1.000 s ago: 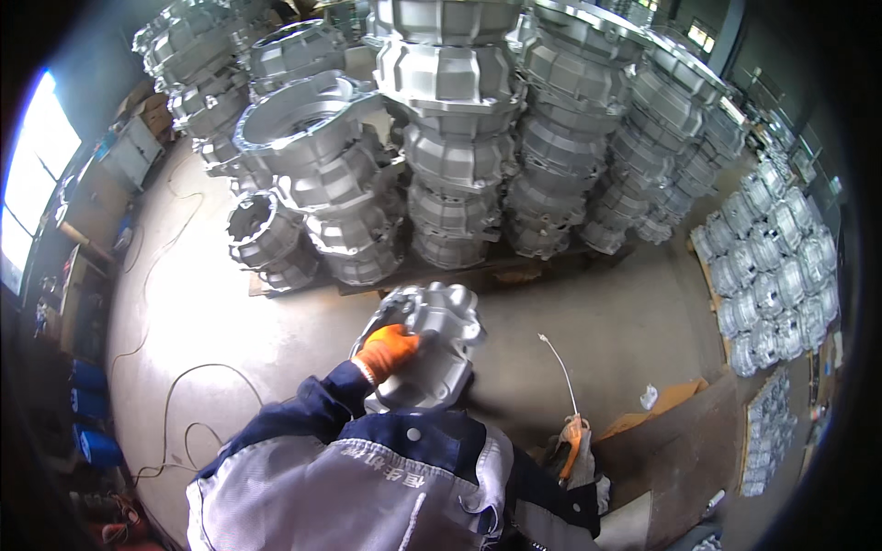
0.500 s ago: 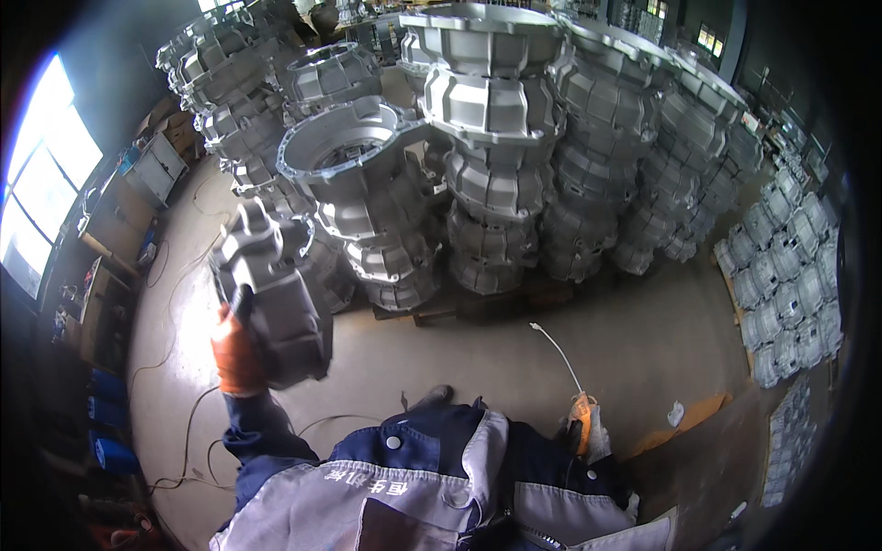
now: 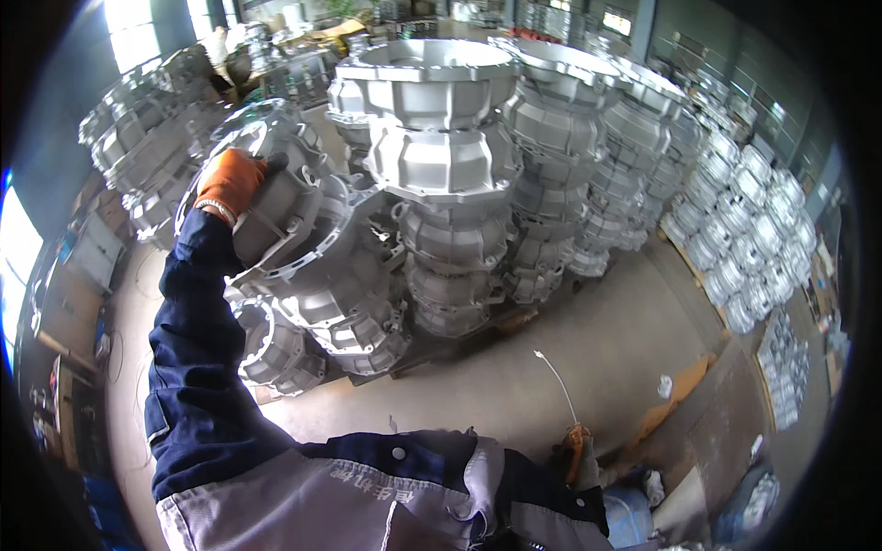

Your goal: The person picks up a metal housing part, sprays it with a handheld spray gun, and wipes it with a cloth. They repeat this process on several similar metal parts, placing each cleaned part onto a stack.

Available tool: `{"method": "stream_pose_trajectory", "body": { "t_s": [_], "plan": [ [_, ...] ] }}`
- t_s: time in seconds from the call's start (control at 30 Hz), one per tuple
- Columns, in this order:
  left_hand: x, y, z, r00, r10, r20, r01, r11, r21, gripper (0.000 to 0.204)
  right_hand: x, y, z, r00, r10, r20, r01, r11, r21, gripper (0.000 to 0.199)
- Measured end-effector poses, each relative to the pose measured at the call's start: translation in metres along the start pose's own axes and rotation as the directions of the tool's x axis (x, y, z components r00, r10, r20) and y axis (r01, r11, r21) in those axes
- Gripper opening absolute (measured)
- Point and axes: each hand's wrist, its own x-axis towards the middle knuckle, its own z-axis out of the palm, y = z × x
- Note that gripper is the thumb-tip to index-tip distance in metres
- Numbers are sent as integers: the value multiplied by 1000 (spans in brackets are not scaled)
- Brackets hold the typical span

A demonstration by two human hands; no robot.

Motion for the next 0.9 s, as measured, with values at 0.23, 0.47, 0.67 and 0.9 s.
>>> {"method": "stream_pose_trajectory", "body": {
  "t_s": [0.23, 0.47, 0.67, 0.9],
  "plan": [
    [1, 49, 37, 999, 31, 10, -32, 998, 58, 46, -60, 33, 3, 985, 140, -105, -129, 986, 107, 54],
    [-7, 91, 13, 992, -124, -10, 123, 990, -61, 46, -113, 40, -20, 971, 157, -179, -135, 983, 128, 67],
    [-91, 202, 2, 767, 43, -640, -502, 662, -557, 50, -135, 57, -38, 976, 46, -214, -4, 982, 191, 59],
    [-283, 346, 52, 755, 649, -88, -207, 109, -972, 59, -210, 108, -58, 954, -226, -198, 270, 934, 235, 54]
  ]
}}
